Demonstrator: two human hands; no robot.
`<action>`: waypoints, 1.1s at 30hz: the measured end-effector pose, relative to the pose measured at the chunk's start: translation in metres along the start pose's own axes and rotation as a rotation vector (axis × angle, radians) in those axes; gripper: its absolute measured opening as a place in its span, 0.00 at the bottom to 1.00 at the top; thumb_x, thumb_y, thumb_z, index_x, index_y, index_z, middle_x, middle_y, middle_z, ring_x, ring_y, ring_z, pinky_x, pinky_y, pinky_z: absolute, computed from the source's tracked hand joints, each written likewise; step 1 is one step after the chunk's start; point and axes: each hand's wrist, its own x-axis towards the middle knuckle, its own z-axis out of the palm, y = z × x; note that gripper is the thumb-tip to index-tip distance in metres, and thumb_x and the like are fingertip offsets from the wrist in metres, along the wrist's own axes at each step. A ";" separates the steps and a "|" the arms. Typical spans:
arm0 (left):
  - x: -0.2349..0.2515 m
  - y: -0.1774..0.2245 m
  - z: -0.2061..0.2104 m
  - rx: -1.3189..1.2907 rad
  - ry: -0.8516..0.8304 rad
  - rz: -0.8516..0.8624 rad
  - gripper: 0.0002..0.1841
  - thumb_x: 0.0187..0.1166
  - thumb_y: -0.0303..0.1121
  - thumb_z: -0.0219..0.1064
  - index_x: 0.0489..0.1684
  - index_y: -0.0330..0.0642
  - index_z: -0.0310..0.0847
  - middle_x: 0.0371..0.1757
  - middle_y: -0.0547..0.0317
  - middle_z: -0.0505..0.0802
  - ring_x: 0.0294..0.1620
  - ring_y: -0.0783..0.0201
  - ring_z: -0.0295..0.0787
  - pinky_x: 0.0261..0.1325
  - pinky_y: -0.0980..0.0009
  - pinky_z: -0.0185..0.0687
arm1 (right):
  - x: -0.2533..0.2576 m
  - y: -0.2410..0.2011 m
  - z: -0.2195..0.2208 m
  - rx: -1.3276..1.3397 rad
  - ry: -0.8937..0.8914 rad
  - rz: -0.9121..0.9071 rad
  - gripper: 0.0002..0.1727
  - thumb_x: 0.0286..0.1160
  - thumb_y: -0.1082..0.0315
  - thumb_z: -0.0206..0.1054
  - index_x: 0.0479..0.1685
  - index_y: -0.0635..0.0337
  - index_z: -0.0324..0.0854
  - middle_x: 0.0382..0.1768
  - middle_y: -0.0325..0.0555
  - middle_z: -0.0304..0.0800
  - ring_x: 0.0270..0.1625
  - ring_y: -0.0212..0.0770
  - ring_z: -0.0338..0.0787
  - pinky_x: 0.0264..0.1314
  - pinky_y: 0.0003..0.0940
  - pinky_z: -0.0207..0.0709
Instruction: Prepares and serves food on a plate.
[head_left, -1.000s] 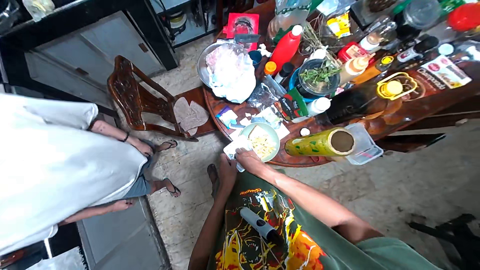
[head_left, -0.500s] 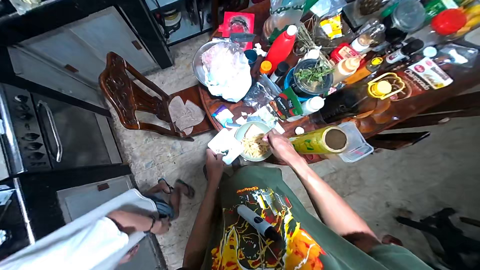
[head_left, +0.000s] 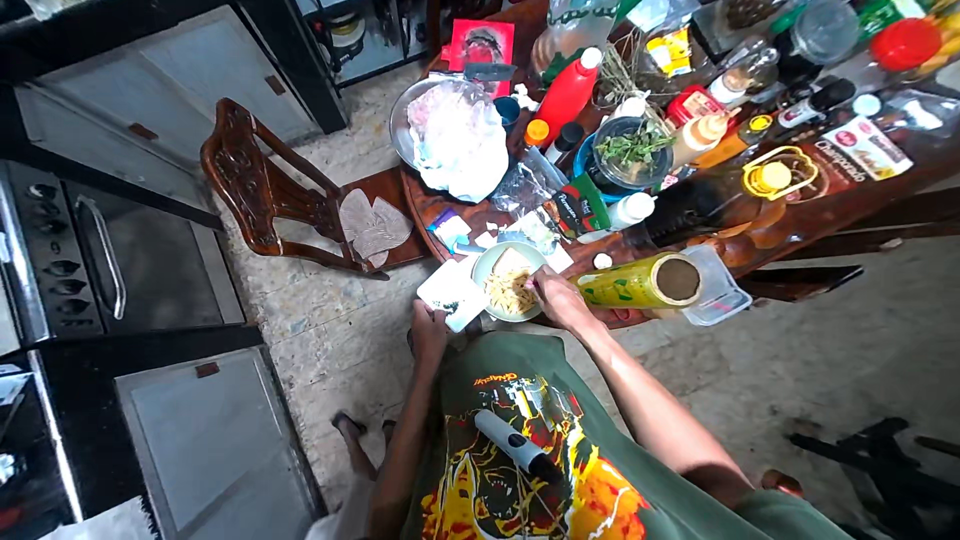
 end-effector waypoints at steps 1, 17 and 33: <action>0.000 -0.001 -0.001 0.007 0.001 -0.005 0.14 0.83 0.31 0.62 0.59 0.31 0.70 0.36 0.47 0.89 0.27 0.59 0.91 0.35 0.59 0.92 | 0.004 0.000 0.001 -0.011 0.032 0.006 0.14 0.89 0.57 0.61 0.52 0.59 0.85 0.54 0.55 0.87 0.53 0.58 0.91 0.54 0.61 0.85; 0.002 0.002 -0.002 -0.025 -0.019 0.007 0.15 0.83 0.30 0.62 0.60 0.30 0.69 0.36 0.47 0.90 0.27 0.59 0.92 0.34 0.60 0.93 | -0.007 0.018 -0.003 -0.074 0.134 0.117 0.10 0.84 0.63 0.65 0.47 0.59 0.89 0.51 0.55 0.89 0.54 0.59 0.91 0.54 0.61 0.84; 0.002 0.015 0.010 -0.013 -0.079 0.046 0.13 0.84 0.30 0.61 0.58 0.31 0.70 0.34 0.49 0.90 0.27 0.60 0.92 0.36 0.61 0.92 | 0.011 0.019 0.011 0.024 0.166 0.061 0.10 0.82 0.62 0.68 0.48 0.56 0.91 0.52 0.53 0.90 0.52 0.57 0.92 0.54 0.62 0.85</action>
